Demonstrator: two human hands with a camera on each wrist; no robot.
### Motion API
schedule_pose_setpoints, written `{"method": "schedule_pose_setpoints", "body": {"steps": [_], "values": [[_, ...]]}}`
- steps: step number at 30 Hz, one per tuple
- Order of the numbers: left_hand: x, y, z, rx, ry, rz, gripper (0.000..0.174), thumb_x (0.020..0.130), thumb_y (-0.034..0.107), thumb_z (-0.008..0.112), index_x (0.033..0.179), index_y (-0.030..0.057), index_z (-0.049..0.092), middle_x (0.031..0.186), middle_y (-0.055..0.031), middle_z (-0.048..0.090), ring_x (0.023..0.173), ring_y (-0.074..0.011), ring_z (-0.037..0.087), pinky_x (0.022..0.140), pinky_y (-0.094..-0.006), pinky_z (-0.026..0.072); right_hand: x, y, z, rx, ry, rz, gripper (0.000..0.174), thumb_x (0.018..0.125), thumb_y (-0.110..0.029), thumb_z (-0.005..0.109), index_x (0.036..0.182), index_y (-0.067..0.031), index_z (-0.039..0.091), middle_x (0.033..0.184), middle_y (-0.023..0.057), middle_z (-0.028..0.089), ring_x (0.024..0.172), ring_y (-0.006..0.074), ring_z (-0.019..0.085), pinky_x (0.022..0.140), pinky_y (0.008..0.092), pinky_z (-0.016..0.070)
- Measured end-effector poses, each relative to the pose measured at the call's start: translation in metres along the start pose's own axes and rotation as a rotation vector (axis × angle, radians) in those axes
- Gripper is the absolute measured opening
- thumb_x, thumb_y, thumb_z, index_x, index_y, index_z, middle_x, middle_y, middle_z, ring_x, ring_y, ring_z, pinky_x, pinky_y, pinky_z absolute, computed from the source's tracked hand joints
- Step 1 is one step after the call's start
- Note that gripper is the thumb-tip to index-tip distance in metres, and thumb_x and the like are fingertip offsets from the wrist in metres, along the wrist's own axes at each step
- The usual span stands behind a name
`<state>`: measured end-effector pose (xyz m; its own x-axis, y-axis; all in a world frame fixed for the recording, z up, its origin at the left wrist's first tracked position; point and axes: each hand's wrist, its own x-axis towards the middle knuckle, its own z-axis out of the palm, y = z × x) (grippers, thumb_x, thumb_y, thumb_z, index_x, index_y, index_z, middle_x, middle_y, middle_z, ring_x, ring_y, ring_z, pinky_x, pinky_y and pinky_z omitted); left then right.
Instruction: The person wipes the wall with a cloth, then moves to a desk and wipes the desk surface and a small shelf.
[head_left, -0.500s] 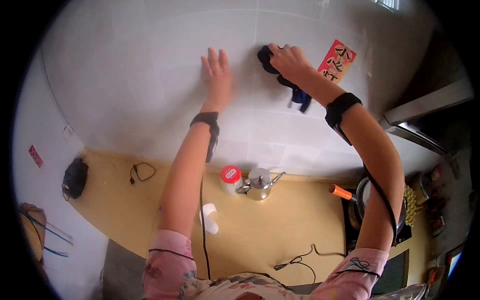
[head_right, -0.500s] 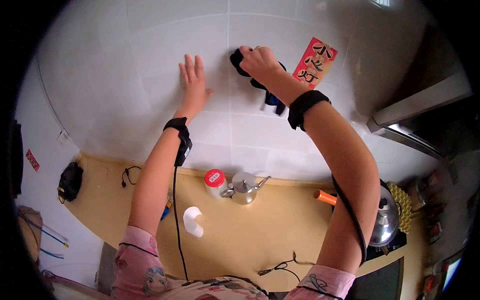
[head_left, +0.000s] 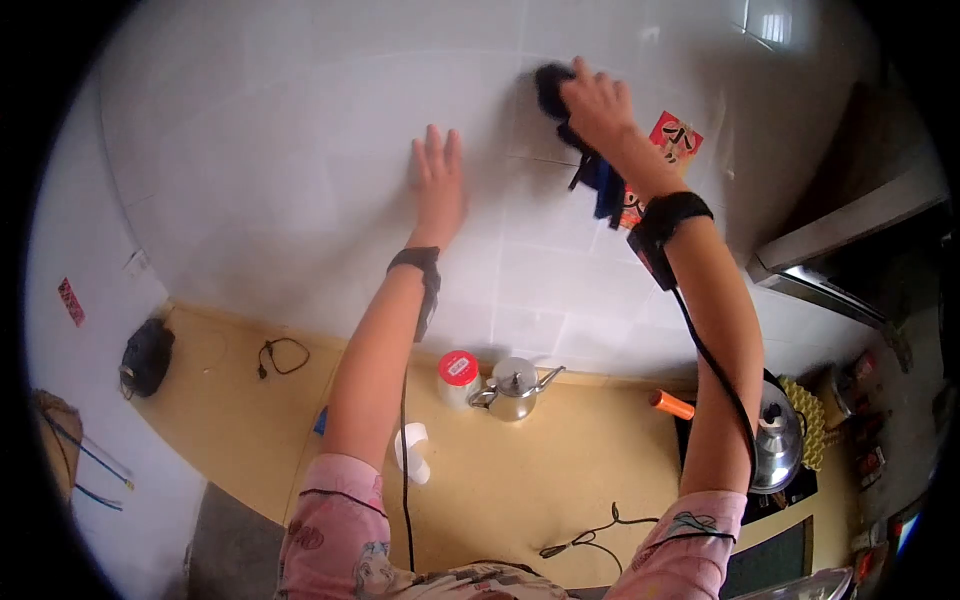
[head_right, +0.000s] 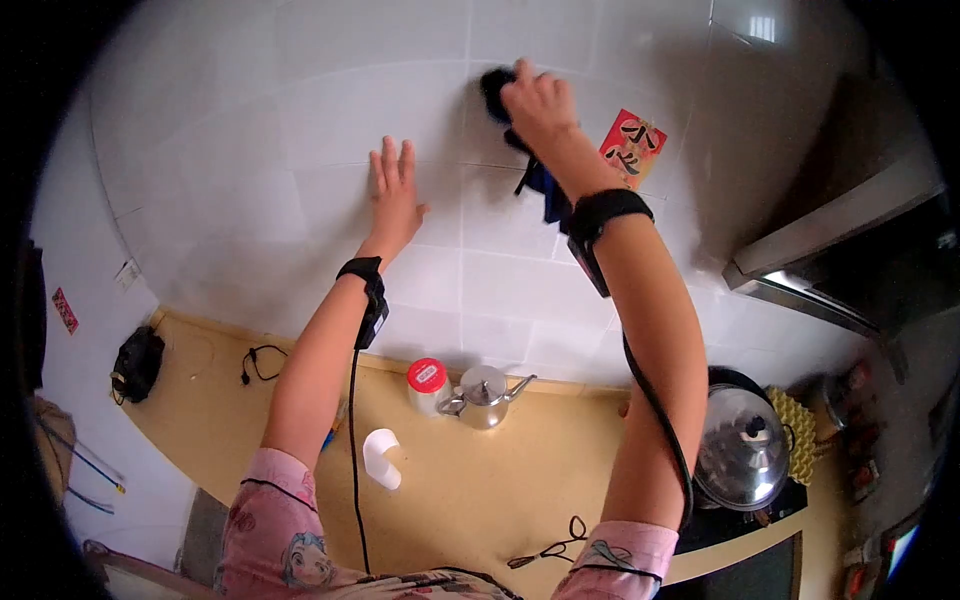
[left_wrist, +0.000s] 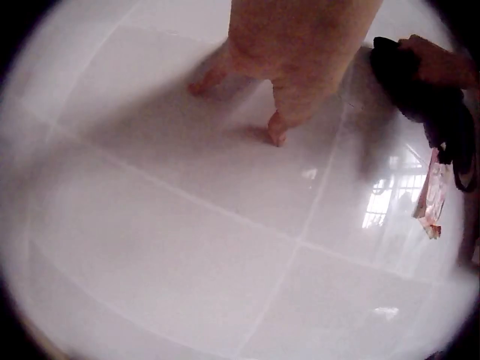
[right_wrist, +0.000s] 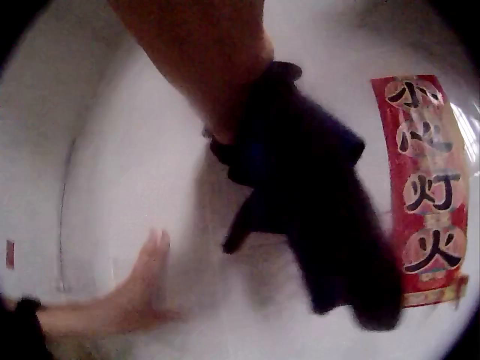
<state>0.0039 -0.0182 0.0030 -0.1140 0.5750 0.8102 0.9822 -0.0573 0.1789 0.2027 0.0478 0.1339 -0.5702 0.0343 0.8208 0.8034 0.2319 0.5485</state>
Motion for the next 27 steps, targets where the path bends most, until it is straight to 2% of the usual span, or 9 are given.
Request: {"method": "schedule_pose_setpoints", "body": {"steps": [2, 4, 8, 14, 15, 16, 18, 24, 27], "values": [[0.004, -0.008, 0.011, 0.144, 0.111, 0.131, 0.099, 0.067, 0.006, 0.073, 0.141, 0.0107, 0.007, 0.147, -0.0166, -0.002, 0.133, -0.0421, 0.003, 0.095, -0.0541, 0.0387, 0.02, 0.013, -0.022, 0.097, -0.174, 0.271, 0.01, 0.07, -0.008, 0.059, 0.079, -0.0098, 0.063, 0.101, 0.0091, 0.053, 0.079, 0.0266, 0.061, 0.069, 0.0389, 0.0478], [0.007, -0.007, 0.012, 0.103, 0.075, 0.075, 0.099, 0.067, 0.006, 0.073, 0.141, 0.0109, 0.007, 0.147, -0.0164, -0.003, 0.133, -0.0419, 0.003, 0.094, -0.0549, 0.0384, 0.018, 0.01, -0.022, 0.13, -0.121, 0.334, 0.011, 0.071, -0.007, 0.057, 0.08, -0.0086, 0.062, 0.102, 0.0105, 0.053, 0.079, 0.0268, 0.061, 0.068, 0.0389, 0.0484], [0.002, -0.007, 0.009, 0.06, -0.023, 0.015, 0.101, 0.066, 0.007, 0.074, 0.142, 0.0116, 0.008, 0.147, -0.016, -0.004, 0.134, -0.0415, 0.003, 0.092, -0.0578, 0.0388, 0.0, 0.003, -0.019, 0.107, -0.232, 0.126, 0.01, 0.072, -0.006, 0.057, 0.08, -0.0072, 0.061, 0.101, 0.0109, 0.053, 0.079, 0.0284, 0.061, 0.068, 0.0397, 0.0487], [0.005, -0.014, 0.031, 0.198, 0.083, 0.018, 0.102, 0.064, 0.011, 0.076, 0.141, 0.0117, 0.009, 0.147, -0.0153, -0.004, 0.134, -0.041, 0.003, 0.087, -0.0562, 0.0444, 0.021, 0.011, -0.032, 0.151, -0.3, 0.262, 0.015, 0.068, -0.009, 0.063, 0.082, -0.0074, 0.06, 0.107, 0.0113, 0.051, 0.085, 0.0299, 0.06, 0.068, 0.0422, 0.0489], [0.003, -0.009, 0.021, 0.083, 0.173, 0.02, 0.07, 0.073, -0.008, 0.046, 0.138, 0.0116, 0.026, 0.145, -0.0141, 0.016, 0.131, -0.0385, 0.019, 0.095, -0.0503, 0.0362, 0.015, 0.005, -0.031, 0.16, -0.295, 0.24, 0.015, 0.068, -0.009, 0.063, 0.082, -0.0074, 0.06, 0.107, 0.0113, 0.051, 0.085, 0.0299, 0.06, 0.068, 0.0422, 0.0489], [0.003, -0.009, 0.021, 0.088, 0.181, 0.0, 0.07, 0.073, -0.008, 0.046, 0.138, 0.0116, 0.026, 0.145, -0.0141, 0.016, 0.131, -0.0385, 0.019, 0.095, -0.0503, 0.0362, 0.009, 0.002, -0.029, 0.127, -0.316, 0.157, 0.017, 0.067, -0.008, 0.063, 0.084, -0.0072, 0.06, 0.106, 0.0114, 0.05, 0.085, 0.0302, 0.06, 0.068, 0.0424, 0.049], [0.004, -0.011, 0.019, 0.164, 0.105, 0.032, 0.101, 0.064, 0.013, 0.076, 0.141, 0.0115, 0.012, 0.147, -0.0153, -0.001, 0.134, -0.0398, 0.006, 0.086, -0.0548, 0.045, 0.012, 0.008, -0.027, 0.108, -0.319, 0.046, 0.02, 0.066, -0.008, 0.064, 0.085, -0.007, 0.06, 0.106, 0.0115, 0.049, 0.086, 0.0305, 0.059, 0.068, 0.0426, 0.0491], [0.0, -0.012, 0.025, 0.171, 0.16, 0.035, 0.099, 0.063, 0.013, 0.076, 0.141, 0.0105, 0.014, 0.146, -0.0157, 0.001, 0.134, -0.039, 0.009, 0.084, -0.0551, 0.0449, 0.022, 0.016, -0.025, 0.052, -0.3, 0.182, 0.024, 0.069, -0.007, 0.061, 0.092, -0.0075, 0.058, 0.111, 0.0109, 0.048, 0.087, 0.0294, 0.059, 0.069, 0.043, 0.0495], [-0.002, -0.011, 0.023, 0.224, 0.096, 0.007, 0.098, 0.065, 0.014, 0.075, 0.141, 0.0102, 0.013, 0.146, -0.0164, 0.001, 0.133, -0.0404, 0.008, 0.082, -0.0561, 0.0457, 0.011, 0.023, -0.03, 0.018, -0.259, -0.014, 0.022, 0.071, -0.006, 0.058, 0.093, -0.0068, 0.059, 0.11, 0.0099, 0.048, 0.086, 0.028, 0.059, 0.071, 0.0408, 0.0501]]}}
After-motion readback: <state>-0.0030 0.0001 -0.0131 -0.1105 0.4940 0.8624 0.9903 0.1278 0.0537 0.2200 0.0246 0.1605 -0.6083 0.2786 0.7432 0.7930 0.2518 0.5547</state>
